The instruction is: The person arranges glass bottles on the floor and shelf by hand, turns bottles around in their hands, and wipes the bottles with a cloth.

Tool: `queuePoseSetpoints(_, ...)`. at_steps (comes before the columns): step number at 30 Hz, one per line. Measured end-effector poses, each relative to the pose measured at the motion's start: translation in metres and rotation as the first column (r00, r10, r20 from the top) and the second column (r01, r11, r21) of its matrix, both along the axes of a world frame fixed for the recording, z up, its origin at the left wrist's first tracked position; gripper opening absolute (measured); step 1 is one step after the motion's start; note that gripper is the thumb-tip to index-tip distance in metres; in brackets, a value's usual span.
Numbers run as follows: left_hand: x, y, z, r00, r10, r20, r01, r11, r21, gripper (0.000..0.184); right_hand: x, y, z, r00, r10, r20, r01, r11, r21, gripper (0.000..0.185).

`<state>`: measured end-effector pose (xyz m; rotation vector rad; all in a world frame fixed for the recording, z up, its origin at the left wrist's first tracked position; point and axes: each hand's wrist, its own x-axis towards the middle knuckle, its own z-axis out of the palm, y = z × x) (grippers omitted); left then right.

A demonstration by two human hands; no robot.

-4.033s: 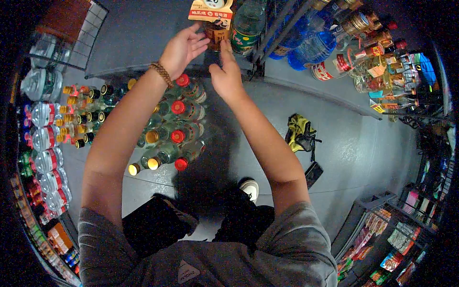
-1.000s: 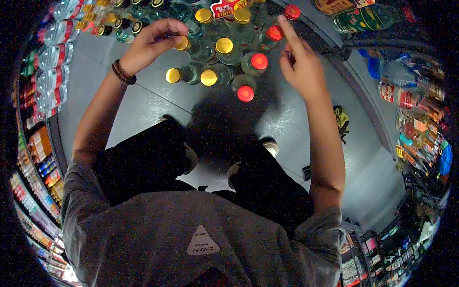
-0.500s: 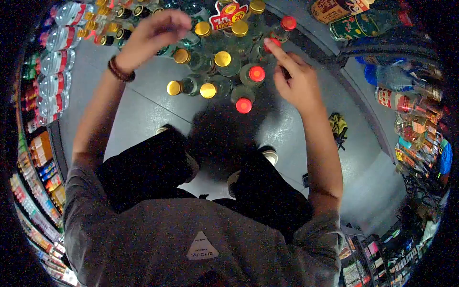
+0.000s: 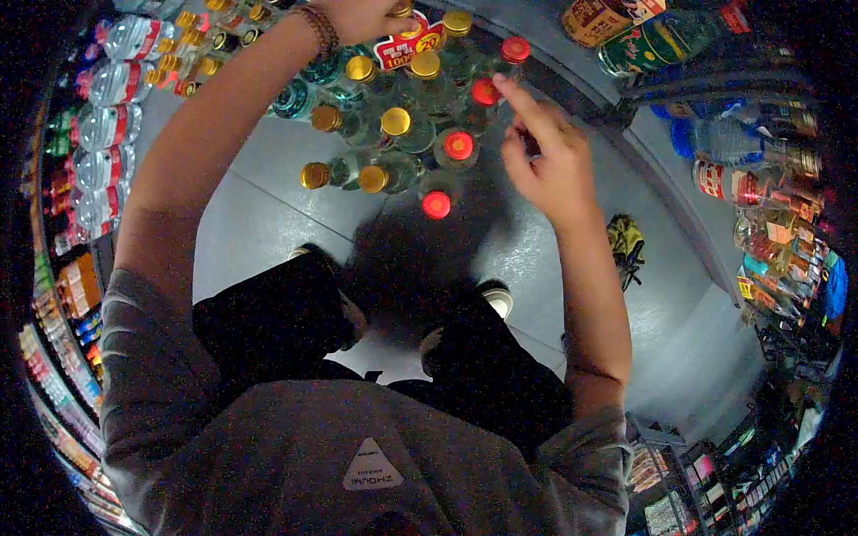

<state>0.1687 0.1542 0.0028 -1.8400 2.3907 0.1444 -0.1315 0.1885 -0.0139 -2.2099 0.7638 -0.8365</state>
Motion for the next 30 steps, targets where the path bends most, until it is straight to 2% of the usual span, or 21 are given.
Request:
queuePoseSetpoints(1,0.001,0.0,-0.002,0.989,0.072,-0.133,-0.068,0.997,0.031,0.039,0.0,0.001,-0.001,1.0,-0.001,0.001,0.001,1.0,-0.003,0.054)
queuePoseSetpoints(2,0.002,0.0,-0.003,0.976,0.111,-0.188,-0.103,0.993,0.049,0.037,0.0,0.002,-0.002,1.0,-0.01,-0.006,0.01,1.0,0.008,0.054)
queuePoseSetpoints(3,0.001,-0.001,-0.003,0.976,0.11,-0.188,-0.103,0.994,0.046,0.037,0.0,0.003,-0.002,1.0,-0.018,-0.013,0.018,1.0,0.021,0.053)
queuePoseSetpoints(5,0.002,-0.002,-0.004,0.942,0.215,-0.257,-0.18,0.972,0.151,0.039,0.0,0.003,-0.003,1.0,-0.01,-0.007,0.01,1.0,0.006,0.053)
queuePoseSetpoints(6,0.005,-0.002,-0.01,0.941,0.219,-0.257,-0.185,0.971,0.15,0.039,0.001,0.003,-0.003,1.0,-0.003,-0.001,0.003,1.0,-0.005,0.052)
queuePoseSetpoints(8,0.012,-0.003,-0.027,0.895,0.123,-0.43,-0.126,0.992,0.021,0.041,0.002,0.003,-0.003,1.0,-0.001,0.001,0.001,1.0,0.022,0.052)
queuePoseSetpoints(12,0.006,-0.002,-0.027,0.864,0.172,-0.474,-0.178,0.984,0.032,0.046,0.003,0.003,-0.005,1.0,0.0,-0.006,0.0,0.999,0.048,0.051)
queuePoseSetpoints(15,0.0,-0.007,-0.018,0.836,0.325,-0.442,-0.228,0.939,0.259,0.057,0.005,0.006,-0.003,1.0,-0.031,0.0,0.031,0.999,0.043,0.047)
queuePoseSetpoints(16,0.002,-0.009,-0.015,0.871,0.333,-0.362,-0.222,0.923,0.314,0.059,0.006,0.005,0.0,1.0,-0.022,0.002,0.022,0.999,0.044,0.047)
queuePoseSetpoints(17,0.006,-0.01,-0.025,0.869,0.34,-0.361,-0.23,0.921,0.315,0.059,0.008,0.004,0.003,1.0,-0.024,0.015,0.024,0.999,0.021,0.042)
queuePoseSetpoints(19,0.009,-0.004,-0.042,0.741,0.096,-0.665,-0.138,0.99,-0.011,0.061,0.012,0.0,0.01,0.999,-0.019,0.027,0.019,1.0,0.0,0.037)
queuePoseSetpoints(20,0.014,-0.011,-0.046,0.797,0.164,-0.581,-0.12,0.986,0.114,0.062,0.015,-0.006,0.012,0.999,-0.027,0.036,0.029,0.999,-0.041,0.031)
queuePoseSetpoints(21,0.014,-0.011,-0.047,0.796,0.171,-0.581,-0.127,0.985,0.115,0.062,0.02,-0.013,0.015,0.998,-0.034,0.047,0.038,0.996,-0.081,0.025)
queuePoseSetpoints(22,0.014,-0.011,-0.049,0.799,0.154,-0.581,-0.126,0.988,0.089,0.061,0.028,-0.021,0.025,1.0,-0.015,0.001,0.015,0.988,-0.155,0.016)
queuePoseSetpoints(24,0.012,-0.009,-0.055,0.803,0.139,-0.58,-0.169,0.986,0.003,0.057,0.051,-0.047,0.038,0.995,0.019,-0.103,-0.052,0.944,-0.325,0.016)
queuePoseSetpoints(25,0.012,-0.008,-0.055,0.8,0.14,-0.583,-0.17,0.985,0.004,0.057,0.069,-0.065,0.036,0.995,0.052,-0.086,-0.085,0.89,-0.448,0.018)
queuePoseSetpoints(26,0.012,-0.008,-0.055,0.763,0.193,-0.617,-0.183,0.98,0.079,0.053,0.085,-0.077,0.037,0.994,0.085,-0.075,-0.113,0.818,-0.564,0.02)
queuePoseSetpoints(27,0.012,-0.009,-0.053,0.724,0.245,-0.645,-0.191,0.97,0.154,0.05,0.099,-0.077,0.056,0.958,0.026,-0.285,-0.154,0.886,-0.436,0.028)
queuePoseSetpoints(28,0.011,-0.009,-0.051,0.722,0.242,-0.649,-0.189,0.97,0.152,0.05,0.114,-0.075,0.069,0.873,-0.005,-0.487,-0.16,0.941,-0.297,0.036)
queuePoseSetpoints(29,0.01,-0.009,-0.048,0.748,0.255,-0.612,-0.2,0.967,0.159,0.046,0.123,-0.078,0.066,0.872,-0.007,-0.49,-0.16,0.941,-0.298,0.036)
queuePoseSetpoints(30,0.01,-0.009,-0.048,0.773,0.268,-0.574,-0.211,0.963,0.166,0.043,0.134,-0.085,0.058,0.825,-0.007,-0.565,-0.221,0.916,-0.335,0.037)
